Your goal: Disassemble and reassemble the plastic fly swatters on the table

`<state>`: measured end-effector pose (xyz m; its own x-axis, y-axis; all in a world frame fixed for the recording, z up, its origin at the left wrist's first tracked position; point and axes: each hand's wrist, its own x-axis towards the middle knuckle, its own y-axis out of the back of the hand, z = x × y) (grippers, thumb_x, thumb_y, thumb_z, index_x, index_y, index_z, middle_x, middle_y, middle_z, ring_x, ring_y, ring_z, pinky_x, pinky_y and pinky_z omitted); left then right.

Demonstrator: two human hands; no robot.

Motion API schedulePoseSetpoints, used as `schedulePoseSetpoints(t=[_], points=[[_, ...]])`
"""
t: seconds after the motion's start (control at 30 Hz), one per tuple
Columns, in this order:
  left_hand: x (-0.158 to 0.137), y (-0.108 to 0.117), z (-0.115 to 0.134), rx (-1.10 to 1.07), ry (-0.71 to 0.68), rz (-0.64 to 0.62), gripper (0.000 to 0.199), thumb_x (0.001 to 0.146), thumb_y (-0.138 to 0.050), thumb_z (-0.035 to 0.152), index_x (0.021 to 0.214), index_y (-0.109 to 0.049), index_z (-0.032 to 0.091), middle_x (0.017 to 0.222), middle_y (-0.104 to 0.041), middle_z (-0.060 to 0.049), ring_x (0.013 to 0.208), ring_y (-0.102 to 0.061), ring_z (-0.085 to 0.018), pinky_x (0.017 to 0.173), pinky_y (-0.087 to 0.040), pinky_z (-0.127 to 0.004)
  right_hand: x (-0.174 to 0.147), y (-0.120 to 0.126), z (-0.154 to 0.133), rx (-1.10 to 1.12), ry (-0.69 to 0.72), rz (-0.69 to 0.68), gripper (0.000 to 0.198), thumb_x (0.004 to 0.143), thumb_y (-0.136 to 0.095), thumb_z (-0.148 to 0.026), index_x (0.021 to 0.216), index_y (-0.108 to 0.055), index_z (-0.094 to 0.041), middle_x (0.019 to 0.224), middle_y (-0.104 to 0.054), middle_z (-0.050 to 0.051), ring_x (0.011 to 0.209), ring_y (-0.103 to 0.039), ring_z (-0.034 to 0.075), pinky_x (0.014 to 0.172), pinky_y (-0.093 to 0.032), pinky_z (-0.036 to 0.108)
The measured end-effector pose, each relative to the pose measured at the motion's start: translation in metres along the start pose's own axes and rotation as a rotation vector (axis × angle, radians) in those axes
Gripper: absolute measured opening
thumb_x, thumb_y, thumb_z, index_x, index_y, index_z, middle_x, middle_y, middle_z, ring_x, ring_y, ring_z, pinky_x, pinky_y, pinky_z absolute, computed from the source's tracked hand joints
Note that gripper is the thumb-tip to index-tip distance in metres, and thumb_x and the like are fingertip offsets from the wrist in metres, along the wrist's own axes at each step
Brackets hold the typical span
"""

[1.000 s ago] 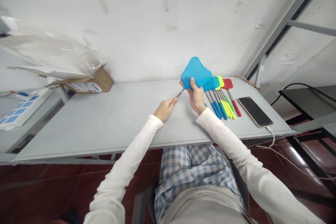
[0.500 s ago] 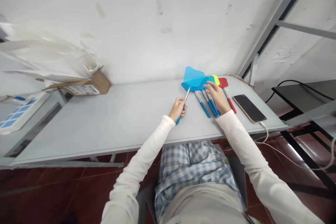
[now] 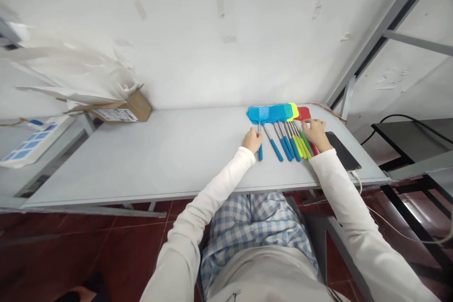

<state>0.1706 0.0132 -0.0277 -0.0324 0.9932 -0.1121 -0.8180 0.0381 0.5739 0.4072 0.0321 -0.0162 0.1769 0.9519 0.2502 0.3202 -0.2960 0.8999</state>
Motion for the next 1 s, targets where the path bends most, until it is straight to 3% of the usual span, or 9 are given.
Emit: schedulePoseSetpoints(t=[0.13,0.3,0.4,0.5,0.67,0.83,1.0], points=[[0.002,0.0,0.004,0.041,-0.021,-0.053,0.008,0.095,-0.051,0.026,0.095,-0.051,0.017,0.093,-0.068,-0.009,0.047,-0.057,-0.011,0.054,-0.046,-0.026,0.014,-0.007,0.0,-0.226,-0.117,-0.098,0.048,0.092,-0.039,-0.028,0.124,-0.059,0.002,0.128,-0.058,0.03,0.125,-0.046,0.039,0.102,-0.031,0.048],[0.0,0.007,-0.004,0.056,-0.13,-0.098,0.014,0.097,-0.045,0.028,0.097,-0.054,0.018,0.088,-0.067,-0.004,0.045,-0.053,-0.01,0.057,-0.049,-0.027,0.029,-0.014,0.001,-0.359,-0.183,-0.221,0.05,0.093,-0.037,-0.028,0.126,-0.054,0.006,0.131,-0.056,0.031,0.129,-0.042,0.041,0.103,-0.027,0.048],[0.0,0.014,-0.017,0.121,-0.252,-0.005,0.014,0.095,-0.044,0.019,0.1,-0.056,0.019,0.092,-0.067,-0.006,0.069,-0.064,-0.014,0.075,-0.053,-0.029,0.034,-0.015,-0.003,-0.373,-0.184,-0.22,0.049,0.093,-0.037,-0.025,0.127,-0.054,0.006,0.133,-0.053,0.032,0.131,-0.04,0.042,0.102,-0.027,0.049],[0.003,0.02,-0.031,0.235,-0.399,0.069,0.019,0.092,-0.046,0.015,0.106,-0.059,0.016,0.106,-0.066,-0.011,0.099,-0.064,-0.02,0.097,-0.049,-0.035,0.036,-0.016,-0.014,-0.321,-0.219,-0.216,0.051,0.095,-0.037,-0.029,0.129,-0.053,0.006,0.136,-0.049,0.034,0.129,-0.043,0.041,0.1,-0.031,0.047],[0.011,0.021,-0.044,0.292,-0.574,0.007,0.035,0.095,-0.044,0.024,0.127,-0.054,0.014,0.13,-0.058,-0.015,0.123,-0.054,-0.024,0.112,-0.039,-0.041,0.028,-0.017,-0.041,-0.22,-0.195,-0.284,0.052,0.096,-0.036,-0.029,0.135,-0.048,0.003,0.135,-0.047,0.032,0.125,-0.047,0.038,0.099,-0.038,0.045],[0.014,0.015,-0.051,0.324,-0.578,-0.055,0.046,0.098,-0.037,0.031,0.14,-0.045,0.013,0.145,-0.047,-0.019,0.136,-0.045,-0.026,0.117,-0.033,-0.045,0.014,-0.021,-0.068,-0.184,-0.098,-0.353,0.05,0.096,-0.037,-0.033,0.134,-0.053,-0.004,0.135,-0.049,0.029,0.127,-0.047,0.04,0.099,-0.04,0.049],[0.007,0.016,-0.051,0.303,-0.529,-0.065,0.054,0.098,-0.036,0.035,0.146,-0.039,0.01,0.154,-0.037,-0.021,0.144,-0.035,-0.026,0.12,-0.026,-0.043,0.008,-0.021,-0.079,-0.025,0.075,-0.391,0.041,0.096,-0.042,-0.033,0.122,-0.062,-0.009,0.125,-0.062,0.022,0.116,-0.057,0.03,0.097,-0.043,0.037]])
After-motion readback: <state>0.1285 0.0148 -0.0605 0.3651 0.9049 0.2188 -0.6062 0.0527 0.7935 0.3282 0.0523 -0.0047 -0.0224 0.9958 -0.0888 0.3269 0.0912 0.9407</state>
